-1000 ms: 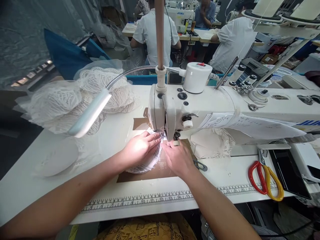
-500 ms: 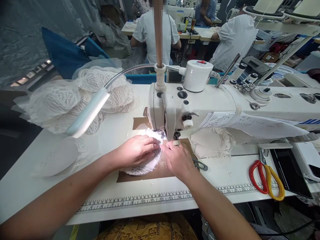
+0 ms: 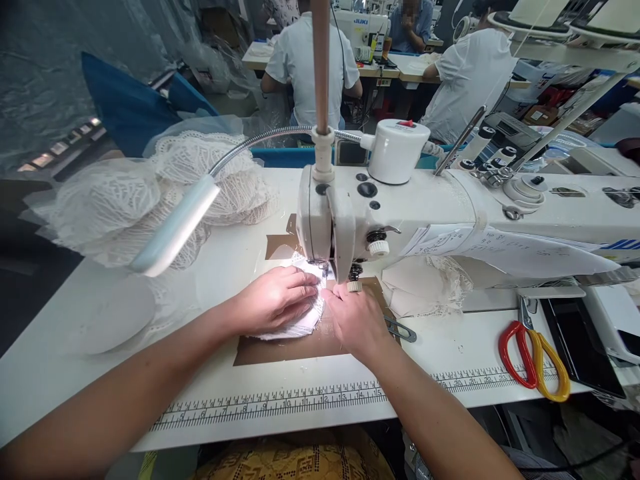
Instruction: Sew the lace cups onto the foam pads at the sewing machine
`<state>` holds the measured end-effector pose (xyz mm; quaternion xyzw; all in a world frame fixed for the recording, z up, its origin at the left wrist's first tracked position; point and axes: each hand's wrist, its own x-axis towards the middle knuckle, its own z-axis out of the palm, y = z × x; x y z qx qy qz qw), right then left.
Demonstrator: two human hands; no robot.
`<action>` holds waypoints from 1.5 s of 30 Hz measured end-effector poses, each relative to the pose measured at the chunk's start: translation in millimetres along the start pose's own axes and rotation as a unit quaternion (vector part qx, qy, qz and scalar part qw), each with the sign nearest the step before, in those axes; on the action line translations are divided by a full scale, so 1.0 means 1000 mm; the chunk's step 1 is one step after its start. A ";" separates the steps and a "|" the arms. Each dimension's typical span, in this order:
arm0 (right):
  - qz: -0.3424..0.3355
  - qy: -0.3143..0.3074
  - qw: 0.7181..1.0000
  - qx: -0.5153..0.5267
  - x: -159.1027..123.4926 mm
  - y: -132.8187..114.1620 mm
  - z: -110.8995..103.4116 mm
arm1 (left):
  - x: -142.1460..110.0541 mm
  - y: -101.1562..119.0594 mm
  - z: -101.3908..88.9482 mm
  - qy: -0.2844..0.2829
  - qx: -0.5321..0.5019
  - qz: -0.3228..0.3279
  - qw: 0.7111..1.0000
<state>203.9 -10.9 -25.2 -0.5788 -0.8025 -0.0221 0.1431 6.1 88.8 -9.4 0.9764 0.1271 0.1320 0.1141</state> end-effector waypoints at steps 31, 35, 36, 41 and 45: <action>0.040 -0.011 0.999 -0.028 0.006 -0.003 0.003 | 0.005 0.003 0.007 0.008 0.009 -0.006 1.000; 0.045 -0.009 0.999 -0.018 0.006 -0.002 0.003 | 0.006 0.001 0.006 0.012 0.019 -0.008 1.000; 0.042 -0.005 0.999 -0.016 0.005 -0.002 0.003 | 0.006 0.001 0.006 0.013 0.021 -0.008 1.000; 0.023 0.019 1.000 -0.005 0.003 0.001 0.003 | 0.005 -0.003 0.010 0.020 0.030 -0.008 0.999; 0.028 0.013 0.999 0.019 0.001 0.003 0.002 | 0.005 -0.007 0.011 0.020 0.036 -0.005 0.999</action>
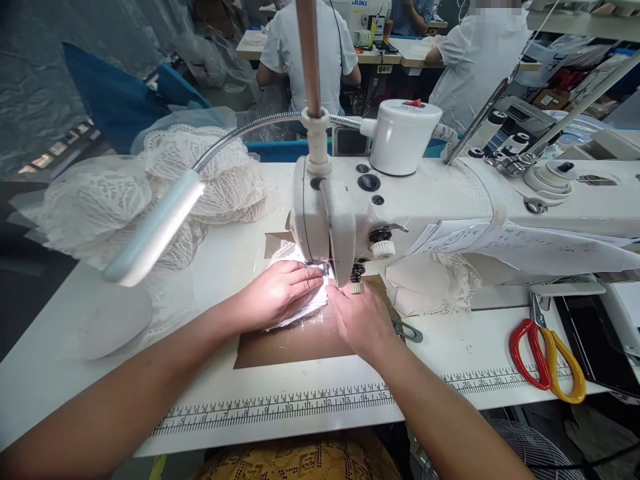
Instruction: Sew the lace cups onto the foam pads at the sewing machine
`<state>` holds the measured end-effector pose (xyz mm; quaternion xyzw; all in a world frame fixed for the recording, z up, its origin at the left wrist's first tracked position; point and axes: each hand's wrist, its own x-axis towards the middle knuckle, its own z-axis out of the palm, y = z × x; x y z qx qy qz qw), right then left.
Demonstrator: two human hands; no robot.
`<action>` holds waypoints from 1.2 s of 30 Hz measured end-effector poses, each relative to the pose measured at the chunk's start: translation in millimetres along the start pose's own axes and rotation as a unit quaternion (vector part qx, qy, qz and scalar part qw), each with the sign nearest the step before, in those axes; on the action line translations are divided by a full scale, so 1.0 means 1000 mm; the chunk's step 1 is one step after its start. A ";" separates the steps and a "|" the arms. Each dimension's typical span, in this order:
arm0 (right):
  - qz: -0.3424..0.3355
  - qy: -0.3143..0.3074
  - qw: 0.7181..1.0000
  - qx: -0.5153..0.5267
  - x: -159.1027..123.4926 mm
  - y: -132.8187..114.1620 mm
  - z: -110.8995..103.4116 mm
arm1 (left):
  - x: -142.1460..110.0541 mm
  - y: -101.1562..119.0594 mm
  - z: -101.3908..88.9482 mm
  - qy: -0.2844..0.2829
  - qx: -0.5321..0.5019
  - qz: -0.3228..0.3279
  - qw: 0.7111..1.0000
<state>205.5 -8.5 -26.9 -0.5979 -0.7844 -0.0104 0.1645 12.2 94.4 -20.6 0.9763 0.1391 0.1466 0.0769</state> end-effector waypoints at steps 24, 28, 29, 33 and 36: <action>0.041 -0.001 0.998 0.044 0.002 0.002 0.002 | -0.006 0.000 -0.016 -0.032 -0.017 0.028 0.999; 0.011 0.001 0.999 0.047 0.001 0.003 0.003 | -0.005 -0.002 -0.017 -0.034 -0.032 0.045 0.998; 0.018 0.001 0.999 0.044 0.001 0.003 0.003 | -0.006 -0.002 -0.017 -0.032 -0.037 0.042 0.998; 0.035 -0.008 0.999 0.041 0.001 0.000 0.000 | -0.007 -0.004 -0.017 -0.026 -0.058 0.013 0.998; 0.004 -0.005 0.999 0.047 0.002 -0.002 -0.002 | -0.007 -0.005 -0.016 -0.021 -0.064 0.008 0.998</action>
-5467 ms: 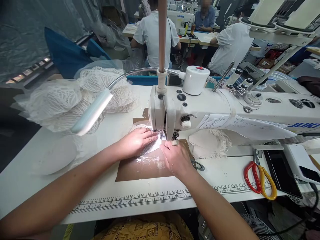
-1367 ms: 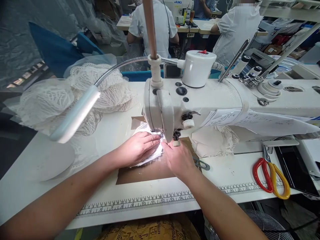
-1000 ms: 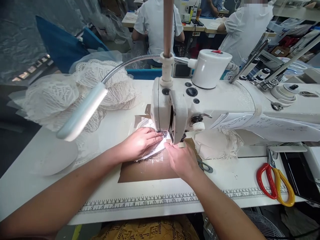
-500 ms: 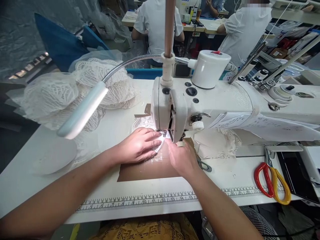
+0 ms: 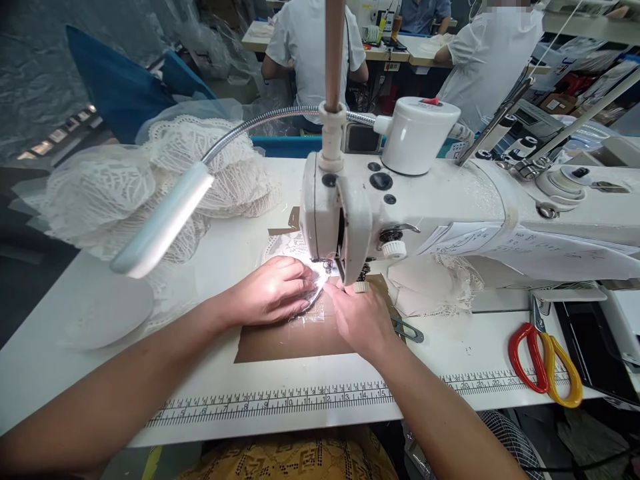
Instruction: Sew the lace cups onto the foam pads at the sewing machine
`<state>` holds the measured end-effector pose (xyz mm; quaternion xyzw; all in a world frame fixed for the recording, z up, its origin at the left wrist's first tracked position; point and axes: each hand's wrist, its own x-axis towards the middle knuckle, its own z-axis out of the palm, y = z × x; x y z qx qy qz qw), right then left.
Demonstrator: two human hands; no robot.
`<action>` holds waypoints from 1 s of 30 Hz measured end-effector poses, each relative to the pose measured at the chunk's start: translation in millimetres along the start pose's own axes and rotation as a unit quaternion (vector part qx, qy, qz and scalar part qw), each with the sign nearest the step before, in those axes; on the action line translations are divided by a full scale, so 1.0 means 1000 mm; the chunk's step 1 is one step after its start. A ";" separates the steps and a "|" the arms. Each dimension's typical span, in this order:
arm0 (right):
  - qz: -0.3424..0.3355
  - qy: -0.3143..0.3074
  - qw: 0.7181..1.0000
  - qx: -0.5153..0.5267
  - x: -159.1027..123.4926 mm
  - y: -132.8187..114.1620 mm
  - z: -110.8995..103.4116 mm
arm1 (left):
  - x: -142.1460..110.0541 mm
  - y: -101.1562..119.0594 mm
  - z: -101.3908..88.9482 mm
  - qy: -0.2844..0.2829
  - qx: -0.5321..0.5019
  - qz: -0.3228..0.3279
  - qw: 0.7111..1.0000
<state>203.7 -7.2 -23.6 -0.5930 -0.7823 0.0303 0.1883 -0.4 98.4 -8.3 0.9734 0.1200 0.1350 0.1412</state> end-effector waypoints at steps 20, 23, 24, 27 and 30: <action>-0.036 -0.033 0.997 -0.054 0.003 -0.006 -0.002 | 0.001 0.000 0.003 -0.003 0.006 0.033 0.999; -0.041 -0.027 0.996 -0.069 0.000 -0.005 -0.002 | 0.001 0.000 0.004 -0.010 0.020 0.056 0.998; -0.040 -0.028 0.996 -0.072 -0.001 -0.005 -0.002 | 0.001 0.000 0.004 -0.010 0.024 0.060 0.998; -0.036 -0.030 0.996 -0.078 -0.005 -0.006 -0.001 | 0.001 0.001 0.002 -0.008 0.036 0.068 0.997; -0.028 -0.023 0.995 -0.090 -0.008 -0.007 0.000 | 0.000 0.002 0.001 -0.010 0.049 0.070 0.996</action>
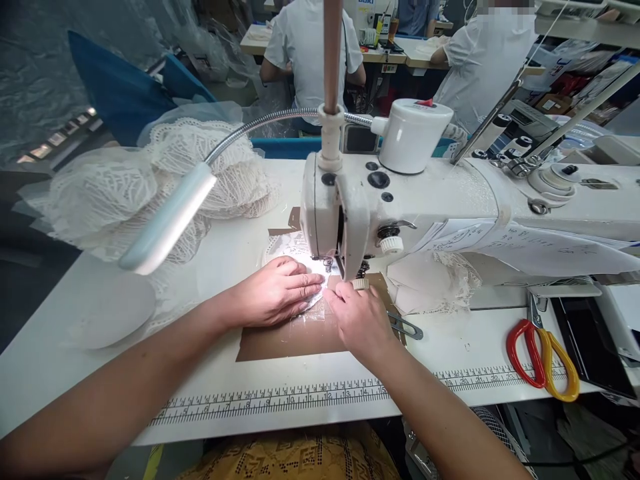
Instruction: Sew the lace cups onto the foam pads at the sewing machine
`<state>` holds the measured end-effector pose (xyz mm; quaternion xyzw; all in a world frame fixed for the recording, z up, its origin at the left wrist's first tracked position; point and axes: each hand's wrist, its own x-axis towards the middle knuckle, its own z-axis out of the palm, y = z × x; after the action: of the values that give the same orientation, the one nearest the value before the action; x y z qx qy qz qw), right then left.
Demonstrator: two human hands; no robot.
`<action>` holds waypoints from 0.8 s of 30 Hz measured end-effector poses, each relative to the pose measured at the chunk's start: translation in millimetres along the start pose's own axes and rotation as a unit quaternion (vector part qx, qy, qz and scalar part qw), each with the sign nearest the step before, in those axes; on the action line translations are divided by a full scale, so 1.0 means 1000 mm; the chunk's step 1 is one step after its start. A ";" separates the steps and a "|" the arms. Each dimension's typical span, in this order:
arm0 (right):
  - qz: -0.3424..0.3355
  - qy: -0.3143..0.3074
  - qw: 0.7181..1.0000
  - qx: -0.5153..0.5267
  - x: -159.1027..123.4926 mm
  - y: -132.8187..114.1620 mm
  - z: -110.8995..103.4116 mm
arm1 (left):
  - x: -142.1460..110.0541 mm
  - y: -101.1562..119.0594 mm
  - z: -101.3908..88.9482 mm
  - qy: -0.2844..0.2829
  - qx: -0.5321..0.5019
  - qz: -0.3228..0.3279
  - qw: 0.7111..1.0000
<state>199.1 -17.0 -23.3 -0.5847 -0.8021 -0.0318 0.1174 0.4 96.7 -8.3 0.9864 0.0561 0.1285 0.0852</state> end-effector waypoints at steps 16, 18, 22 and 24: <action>0.069 -0.016 0.997 -0.034 0.013 0.003 0.003 | 0.002 0.003 0.007 0.007 0.010 -0.070 0.997; 0.069 -0.014 0.997 -0.027 0.012 0.003 0.003 | 0.001 0.002 0.007 0.011 0.004 -0.070 0.997; 0.030 0.000 1.000 0.004 0.007 0.005 -0.001 | -0.001 0.000 0.005 0.017 -0.019 -0.063 0.998; 0.008 0.000 1.000 0.026 0.004 0.005 -0.002 | -0.002 0.000 0.003 0.024 -0.030 -0.054 0.998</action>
<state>203.1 -12.5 -20.8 -0.5879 -0.7980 -0.0102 0.1324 -0.4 96.2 -11.2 0.9756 0.1076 0.1486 0.1206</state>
